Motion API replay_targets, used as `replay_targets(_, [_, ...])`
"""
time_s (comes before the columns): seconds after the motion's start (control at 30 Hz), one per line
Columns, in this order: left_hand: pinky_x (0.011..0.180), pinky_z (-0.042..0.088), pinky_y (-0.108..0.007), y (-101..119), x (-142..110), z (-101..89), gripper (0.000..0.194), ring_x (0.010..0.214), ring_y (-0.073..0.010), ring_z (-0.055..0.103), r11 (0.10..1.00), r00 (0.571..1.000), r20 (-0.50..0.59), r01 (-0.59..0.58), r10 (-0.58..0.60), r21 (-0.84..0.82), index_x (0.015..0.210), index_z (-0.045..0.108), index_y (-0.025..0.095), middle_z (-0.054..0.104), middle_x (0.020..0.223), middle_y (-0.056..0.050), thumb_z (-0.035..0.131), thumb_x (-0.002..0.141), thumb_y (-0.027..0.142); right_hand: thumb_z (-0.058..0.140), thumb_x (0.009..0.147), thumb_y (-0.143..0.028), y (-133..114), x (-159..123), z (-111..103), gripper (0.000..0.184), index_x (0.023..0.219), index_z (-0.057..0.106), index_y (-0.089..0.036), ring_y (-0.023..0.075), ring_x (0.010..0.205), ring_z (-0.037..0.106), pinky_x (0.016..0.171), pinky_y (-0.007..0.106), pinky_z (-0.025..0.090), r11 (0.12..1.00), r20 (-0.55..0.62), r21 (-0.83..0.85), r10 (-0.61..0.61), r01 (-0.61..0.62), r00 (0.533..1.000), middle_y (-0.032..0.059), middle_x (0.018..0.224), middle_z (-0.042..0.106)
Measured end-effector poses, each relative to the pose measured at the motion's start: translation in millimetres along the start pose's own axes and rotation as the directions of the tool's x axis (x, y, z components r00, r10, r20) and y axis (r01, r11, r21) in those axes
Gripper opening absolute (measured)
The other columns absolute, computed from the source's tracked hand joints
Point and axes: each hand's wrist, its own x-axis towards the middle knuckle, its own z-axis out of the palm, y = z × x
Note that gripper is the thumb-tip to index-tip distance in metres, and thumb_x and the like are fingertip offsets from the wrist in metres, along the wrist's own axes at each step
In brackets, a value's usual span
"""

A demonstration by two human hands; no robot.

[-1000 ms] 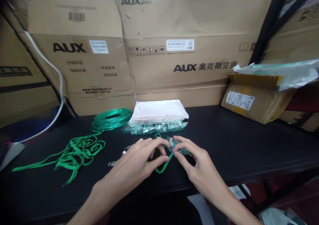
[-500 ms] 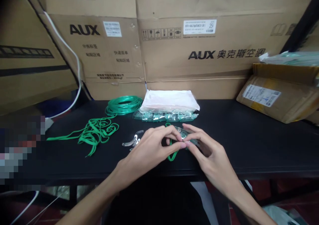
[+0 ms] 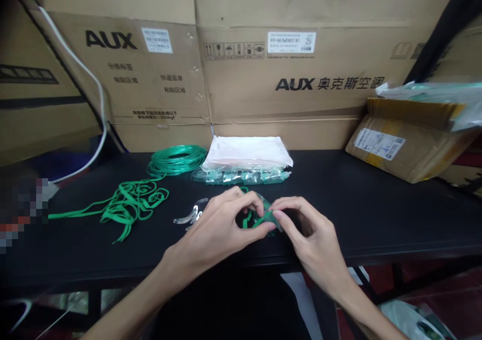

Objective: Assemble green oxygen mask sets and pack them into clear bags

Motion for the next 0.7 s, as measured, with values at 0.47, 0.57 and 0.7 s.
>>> replay_targets(0.47, [0.085, 0.046, -0.032, -5, -1, -3.5, 0.015, 0.091, -0.0178, 0.06, 0.999, 0.998, -0.05, 0.04, -0.038, 0.035, 0.096, 0.064, 0.027, 0.06, 0.092, 0.003, 0.075, 0.086, 0.032, 0.074, 0.091, -0.031, 4, 1, 3, 0.01, 0.096, 0.068, -0.024, 0.0174, 0.092, 0.069, 0.087, 0.031, 0.057, 0.991, -0.468, 0.136, 0.053, 0.013, 0.882, 0.002, 0.1, 0.071])
replay_targets(0.57, [0.086, 0.047, -0.031, -6, 0, -4.9, 0.014, 0.093, -0.0179, 0.06, 0.998, 0.997, -0.055, 0.05, -0.048, 0.03, 0.095, 0.064, 0.027, 0.062, 0.093, 0.003, 0.075, 0.086, 0.031, 0.073, 0.091, -0.033, 2, 2, 2, 0.013, 0.098, 0.066, -0.024, 0.0166, 0.09, 0.067, 0.088, 0.032, 0.055, 0.986, -0.563, 0.166, 0.09, 0.006, 0.822, 0.0013, 0.1, 0.069])
replay_targets(0.7, [0.089, 0.047, -0.031, -3, -2, -10.2, 0.012, 0.098, -0.0176, 0.063, 0.999, 0.999, -0.025, 0.032, -0.032, -0.03, 0.094, 0.064, 0.026, 0.068, 0.096, 0.005, 0.074, 0.088, 0.03, 0.073, 0.091, -0.031, -11, 5, -3, 0.012, 0.098, 0.064, -0.025, 0.0179, 0.089, 0.066, 0.092, 0.036, 0.055, 0.99, -0.555, 0.139, 0.057, 0.025, 0.83, 0.0015, 0.099, 0.068])
